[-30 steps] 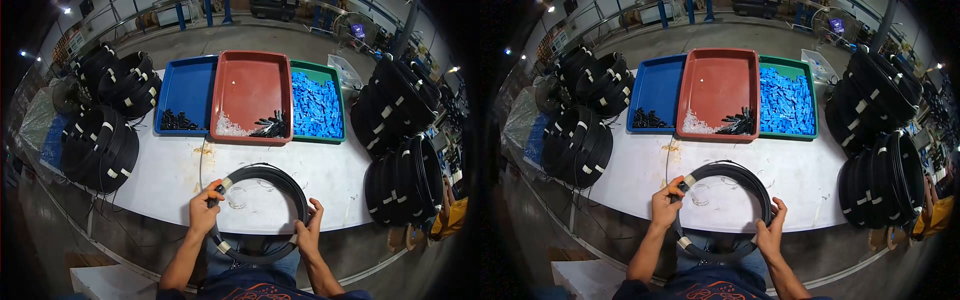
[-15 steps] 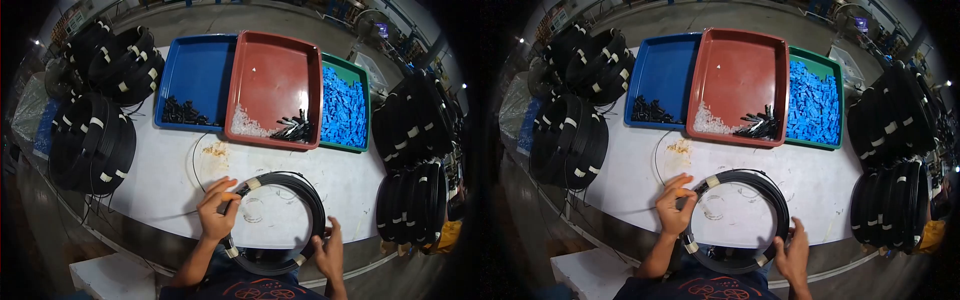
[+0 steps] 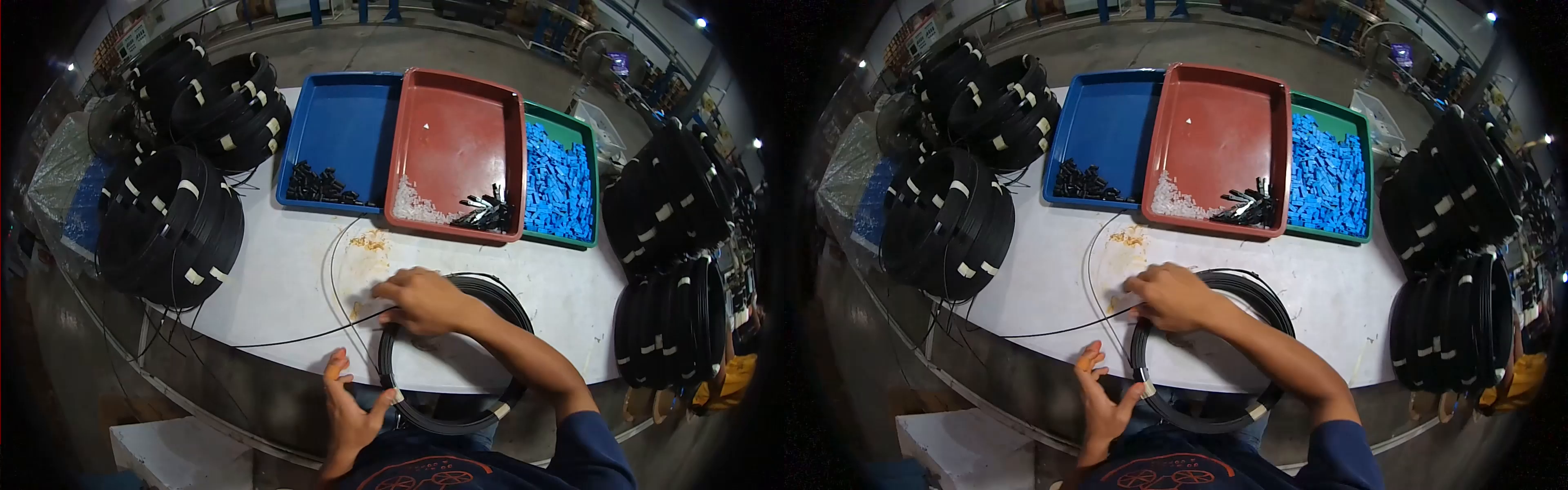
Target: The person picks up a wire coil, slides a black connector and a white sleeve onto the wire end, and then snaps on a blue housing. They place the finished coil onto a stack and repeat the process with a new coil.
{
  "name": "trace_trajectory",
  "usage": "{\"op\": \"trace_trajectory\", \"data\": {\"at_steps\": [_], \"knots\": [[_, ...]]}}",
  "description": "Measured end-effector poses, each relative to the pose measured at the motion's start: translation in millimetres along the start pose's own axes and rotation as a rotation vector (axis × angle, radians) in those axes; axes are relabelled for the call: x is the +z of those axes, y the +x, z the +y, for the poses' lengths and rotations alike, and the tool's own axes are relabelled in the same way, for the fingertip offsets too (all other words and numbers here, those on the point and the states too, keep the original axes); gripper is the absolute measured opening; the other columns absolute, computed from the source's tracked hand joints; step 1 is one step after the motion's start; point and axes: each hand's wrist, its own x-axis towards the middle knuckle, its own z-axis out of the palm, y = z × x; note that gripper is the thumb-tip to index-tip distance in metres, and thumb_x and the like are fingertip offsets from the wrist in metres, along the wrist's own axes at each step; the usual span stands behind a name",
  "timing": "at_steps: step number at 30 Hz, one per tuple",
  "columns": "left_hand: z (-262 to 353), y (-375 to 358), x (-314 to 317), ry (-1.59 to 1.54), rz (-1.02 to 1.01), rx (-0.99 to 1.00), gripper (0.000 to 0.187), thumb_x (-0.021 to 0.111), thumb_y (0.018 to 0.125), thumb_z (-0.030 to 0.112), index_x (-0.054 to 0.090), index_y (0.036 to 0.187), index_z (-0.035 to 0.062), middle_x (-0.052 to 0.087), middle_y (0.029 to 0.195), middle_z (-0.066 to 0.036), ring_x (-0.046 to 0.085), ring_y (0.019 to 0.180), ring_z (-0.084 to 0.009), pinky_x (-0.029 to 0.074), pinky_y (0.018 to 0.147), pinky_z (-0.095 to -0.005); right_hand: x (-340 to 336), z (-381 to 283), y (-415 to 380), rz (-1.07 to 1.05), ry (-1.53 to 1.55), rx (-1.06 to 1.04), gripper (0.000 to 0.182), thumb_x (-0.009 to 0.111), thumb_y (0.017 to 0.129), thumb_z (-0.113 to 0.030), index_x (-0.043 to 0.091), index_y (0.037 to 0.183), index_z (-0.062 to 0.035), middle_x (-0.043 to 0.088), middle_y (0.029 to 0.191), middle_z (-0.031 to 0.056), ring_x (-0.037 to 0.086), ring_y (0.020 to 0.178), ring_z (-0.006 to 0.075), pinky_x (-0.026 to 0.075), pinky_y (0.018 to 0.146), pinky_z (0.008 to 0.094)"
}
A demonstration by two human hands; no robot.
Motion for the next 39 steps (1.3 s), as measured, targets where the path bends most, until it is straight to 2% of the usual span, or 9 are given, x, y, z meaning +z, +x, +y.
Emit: {"op": "trace_trajectory", "data": {"at_steps": [3, 4, 7, 10, 19, 25, 30, 35, 39], "knots": [[11, 13, 16, 0.229, -0.029, 0.158, 0.101, 0.091, 0.072, 0.034, 0.028, 0.142, -0.0049, 0.031, 0.154, -0.029, 0.047, 0.133, -0.0419, 0.043, 0.104, -0.0470, 19, 0, 29, -0.313, 0.210, 0.042, 0.030, 0.072, 0.084, -0.020, 0.068, 0.108, -0.0011, 0.070, 0.091, 0.0209, 0.068, 0.087, 0.0417, 0.053, 0.079, 0.0489], [16, 17, 23, 0.150, -0.040, 0.154, 0.095, 0.089, 0.073, 0.018, 0.027, 0.142, -0.0046, 0.027, 0.154, -0.032, 0.042, 0.137, -0.0433, 0.040, 0.108, -0.0477, 28, 5, 35, -0.300, 0.204, 0.047, 0.030, 0.072, 0.084, -0.020, 0.068, 0.108, -0.0011, 0.070, 0.091, 0.0209, 0.068, 0.087, 0.0417, 0.053, 0.079, 0.0489], [8, 23, 45, -0.132, 0.009, 0.147, 0.086, 0.079, 0.074, 0.000, 0.027, 0.142, -0.0041, 0.027, 0.154, -0.033, 0.042, 0.137, -0.0441, 0.038, 0.112, -0.0484, 35, 15, 46, -0.165, 0.241, -0.017, 0.019, 0.066, 0.086, -0.013, 0.066, 0.100, 0.0006, 0.070, 0.083, 0.0178, 0.071, 0.080, 0.0339, 0.055, 0.072, 0.0435], [-2, 25, 50, -0.210, 0.012, 0.228, 0.073, 0.063, 0.073, -0.011, 0.032, 0.138, -0.0042, 0.032, 0.152, -0.033, 0.042, 0.138, -0.0445, 0.033, 0.117, -0.0483, 9, 16, 44, -0.023, 0.800, 0.249, 0.006, 0.057, 0.094, -0.003, 0.059, 0.099, -0.0016, 0.061, 0.081, 0.0037, 0.058, 0.070, 0.0110, 0.050, 0.060, 0.0285], [2, 36, 38, -0.156, -0.146, 0.288, 0.066, 0.047, 0.072, -0.011, 0.040, 0.137, -0.0050, 0.042, 0.149, -0.033, 0.042, 0.142, -0.0424, 0.030, 0.119, -0.0455, -53, 11, 56, 0.685, 1.499, 0.188, 0.028, 0.048, 0.102, -0.003, 0.049, 0.129, -0.0052, 0.059, 0.081, 0.0035, 0.049, 0.058, 0.0086, 0.044, 0.052, 0.0246], [15, 81, 9, -0.035, -0.586, 0.330, 0.068, 0.049, 0.073, -0.009, 0.048, 0.140, 0.0057, 0.040, 0.154, -0.027, 0.038, 0.143, -0.0438, 0.034, 0.117, -0.0450, -115, 8, 39, 1.165, 1.094, 0.007, 0.038, 0.046, 0.109, -0.036, 0.058, 0.128, -0.0052, 0.061, 0.076, -0.0015, 0.042, 0.053, 0.0023, 0.032, 0.047, 0.0191], [32, 151, 21, -0.001, -1.058, 0.438, 0.079, 0.044, 0.068, -0.012, 0.041, 0.145, 0.0041, 0.038, 0.155, -0.026, 0.035, 0.145, -0.0413, 0.027, 0.122, -0.0426, -145, 10, 8, 1.409, 0.667, 0.081, 0.032, 0.049, 0.109, -0.023, 0.063, 0.130, -0.0045, 0.065, 0.090, -0.0007, 0.041, 0.056, -0.0006, 0.031, 0.048, 0.0173], [32, 199, 67, 0.036, -1.138, 0.504, 0.087, 0.042, 0.067, -0.014, 0.031, 0.151, 0.0019, 0.046, 0.148, -0.028, 0.044, 0.136, -0.0444, 0.033, 0.118, -0.0468, -163, 14, -54, 1.721, 0.465, 0.082, 0.033, 0.055, 0.106, -0.018, 0.061, 0.133, -0.0012, 0.068, 0.111, 0.0107, 0.051, 0.053, 0.0032, 0.037, 0.042, 0.0193], [41, 214, 93, 0.214, -1.100, 0.594, 0.097, 0.047, 0.063, -0.013, 0.025, 0.156, 0.0038, 0.048, 0.148, -0.024, 0.046, 0.135, -0.0415, 0.036, 0.116, -0.0454, -154, 2, -93, 1.448, 0.153, 0.155, 0.039, 0.048, 0.104, -0.004, 0.053, 0.143, 0.0007, 0.070, 0.099, 0.0136, 0.060, 0.064, 0.0067, 0.043, 0.049, 0.0211]]}}
